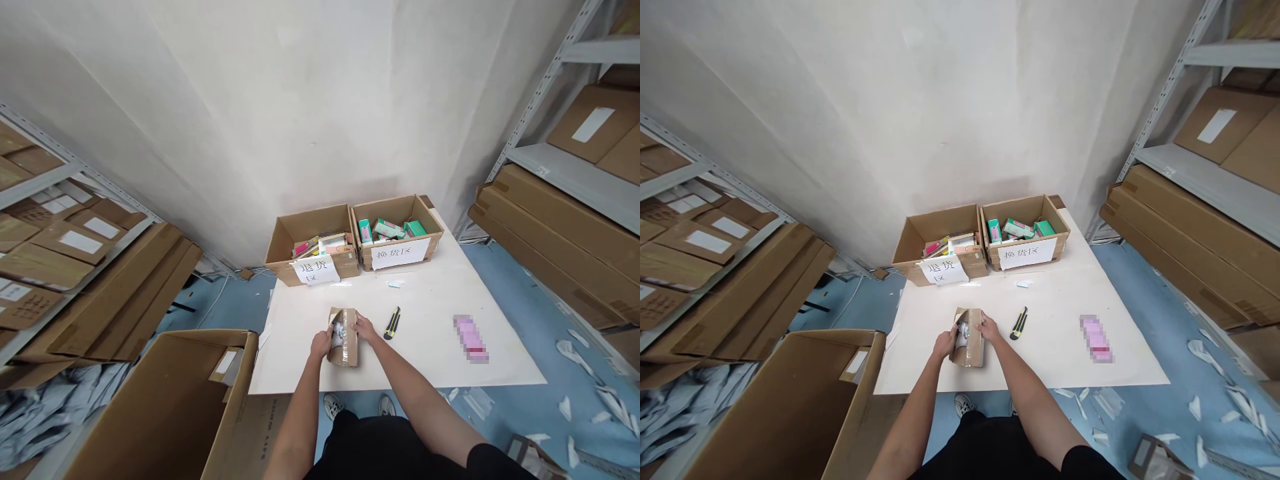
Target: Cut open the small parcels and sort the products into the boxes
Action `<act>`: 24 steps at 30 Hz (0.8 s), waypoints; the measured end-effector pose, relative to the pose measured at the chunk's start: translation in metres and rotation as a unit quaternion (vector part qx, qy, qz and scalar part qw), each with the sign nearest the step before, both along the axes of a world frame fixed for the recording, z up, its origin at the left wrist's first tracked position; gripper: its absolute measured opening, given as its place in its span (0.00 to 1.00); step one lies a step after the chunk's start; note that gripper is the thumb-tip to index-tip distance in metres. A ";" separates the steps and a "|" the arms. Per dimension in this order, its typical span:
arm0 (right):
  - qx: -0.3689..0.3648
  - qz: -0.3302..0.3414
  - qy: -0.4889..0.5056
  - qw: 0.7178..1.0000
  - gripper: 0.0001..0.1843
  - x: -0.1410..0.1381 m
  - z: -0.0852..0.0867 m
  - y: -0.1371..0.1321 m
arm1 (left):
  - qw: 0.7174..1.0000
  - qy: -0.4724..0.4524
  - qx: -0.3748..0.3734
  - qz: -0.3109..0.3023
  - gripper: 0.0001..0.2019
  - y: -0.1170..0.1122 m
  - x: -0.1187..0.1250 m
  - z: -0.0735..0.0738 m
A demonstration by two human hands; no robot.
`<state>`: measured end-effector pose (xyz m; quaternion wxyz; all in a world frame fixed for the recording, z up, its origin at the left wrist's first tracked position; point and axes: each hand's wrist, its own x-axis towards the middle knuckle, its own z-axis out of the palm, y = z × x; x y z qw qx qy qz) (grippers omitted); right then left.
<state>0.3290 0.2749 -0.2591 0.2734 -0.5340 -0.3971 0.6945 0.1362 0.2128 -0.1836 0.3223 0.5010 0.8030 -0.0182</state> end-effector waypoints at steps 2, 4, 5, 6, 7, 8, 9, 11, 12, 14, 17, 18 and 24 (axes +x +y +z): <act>0.002 -0.008 0.001 1.000 0.48 0.003 -0.003 0.002 | 1.000 -0.013 0.000 0.010 0.43 -0.002 -0.003 0.001; -0.001 -0.010 0.016 1.000 0.48 0.010 -0.005 0.005 | 0.999 -0.027 -0.003 0.022 0.43 -0.007 -0.007 0.001; -0.001 -0.006 0.022 1.000 0.48 0.013 -0.005 0.006 | 0.999 -0.037 -0.004 0.030 0.43 -0.010 -0.008 0.001; 0.002 0.003 0.022 1.000 0.48 0.016 -0.005 0.007 | 0.998 -0.048 -0.003 0.040 0.43 -0.013 -0.008 0.000; 0.011 0.011 0.011 1.000 0.48 0.018 -0.005 0.007 | 0.997 -0.056 0.000 0.052 0.43 -0.016 -0.008 -0.002; 0.025 0.014 -0.014 0.999 0.48 0.018 -0.004 0.006 | 0.996 -0.060 0.008 0.067 0.42 -0.019 -0.006 -0.004; 0.043 0.014 -0.050 0.998 0.48 0.017 -0.003 0.004 | 0.994 -0.062 0.019 0.086 0.40 -0.022 -0.003 -0.007; 0.071 0.017 -0.138 0.988 0.52 0.010 -0.001 -0.004 | 0.989 -0.067 0.051 0.120 0.36 -0.026 0.005 -0.014; 0.078 0.022 -0.182 0.980 0.55 0.005 0.000 -0.010 | 0.986 -0.076 0.072 0.130 0.32 -0.028 0.009 -0.018; 0.083 0.039 -0.257 0.962 0.64 -0.007 0.003 -0.022 | 0.981 -0.101 0.110 0.126 0.25 -0.030 0.017 -0.024; 0.083 0.060 -0.309 0.945 0.67 -0.021 0.008 -0.030 | 0.983 -0.088 0.126 0.098 0.20 -0.031 0.022 -0.027; 0.079 0.064 -0.302 0.948 0.65 -0.024 0.010 -0.029 | 0.985 -0.074 0.120 0.095 0.19 -0.031 0.022 -0.027; 0.027 0.060 -0.088 0.994 0.33 -0.010 0.016 -0.012 | 0.987 -0.048 0.106 0.114 0.18 -0.031 0.007 -0.027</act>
